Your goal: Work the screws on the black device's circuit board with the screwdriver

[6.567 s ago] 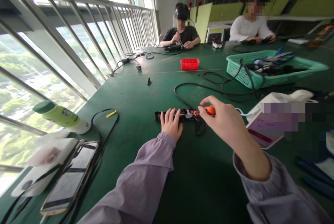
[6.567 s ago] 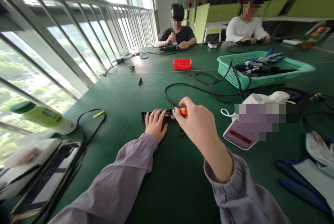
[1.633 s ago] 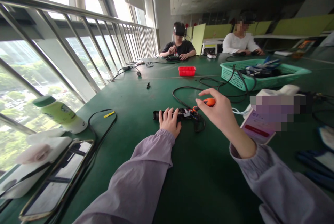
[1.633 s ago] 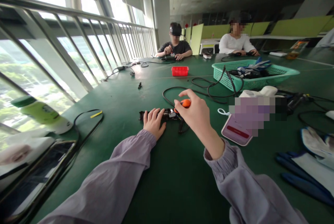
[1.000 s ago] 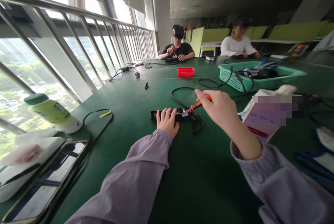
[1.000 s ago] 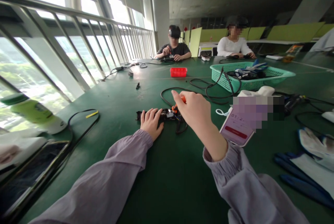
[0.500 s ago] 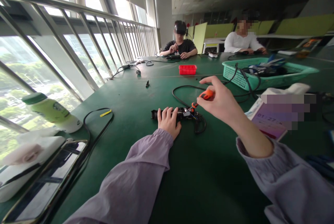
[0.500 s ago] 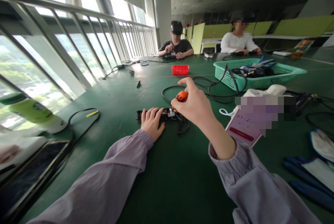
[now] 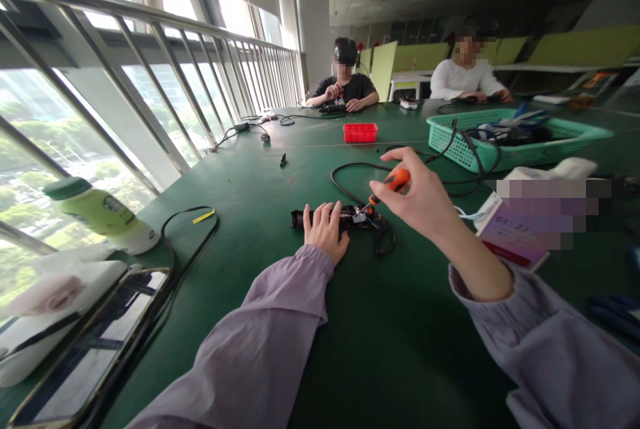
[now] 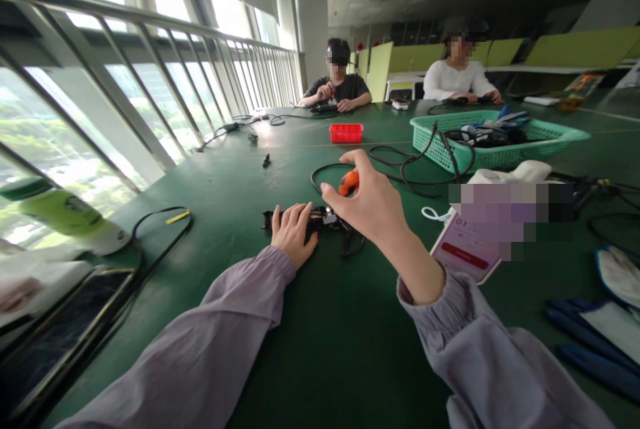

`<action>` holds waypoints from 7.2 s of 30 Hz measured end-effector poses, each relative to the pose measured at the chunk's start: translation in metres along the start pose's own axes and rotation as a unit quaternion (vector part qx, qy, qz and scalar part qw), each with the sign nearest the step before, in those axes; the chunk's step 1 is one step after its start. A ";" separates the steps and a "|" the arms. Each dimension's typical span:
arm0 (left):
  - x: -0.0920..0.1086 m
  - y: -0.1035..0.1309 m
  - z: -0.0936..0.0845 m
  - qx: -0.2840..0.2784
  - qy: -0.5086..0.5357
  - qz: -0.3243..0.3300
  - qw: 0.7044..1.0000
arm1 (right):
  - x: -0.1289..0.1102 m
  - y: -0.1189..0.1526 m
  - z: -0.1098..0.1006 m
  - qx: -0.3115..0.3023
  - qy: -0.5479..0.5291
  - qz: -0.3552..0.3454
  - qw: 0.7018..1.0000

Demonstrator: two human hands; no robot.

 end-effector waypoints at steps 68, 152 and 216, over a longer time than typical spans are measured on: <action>-0.007 -0.014 -0.007 -0.050 -0.057 0.109 0.991 | 0.028 0.110 0.023 0.123 -0.245 0.018 0.962; -0.006 -0.015 -0.006 -0.053 -0.072 0.101 0.991 | 0.048 0.104 0.021 0.195 -0.286 0.038 0.937; -0.008 -0.015 -0.005 -0.060 -0.060 0.096 0.992 | 0.045 0.107 0.022 0.130 -0.195 0.070 0.970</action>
Point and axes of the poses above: each hand's wrist, its own y-axis away from the middle knuckle, its own z-axis out of the palm, x = y × z, the point moved 4 cm from there along -y, towards the middle knuckle, and after that the axes turned 8 degrees about -z, right-handed, at the moved point
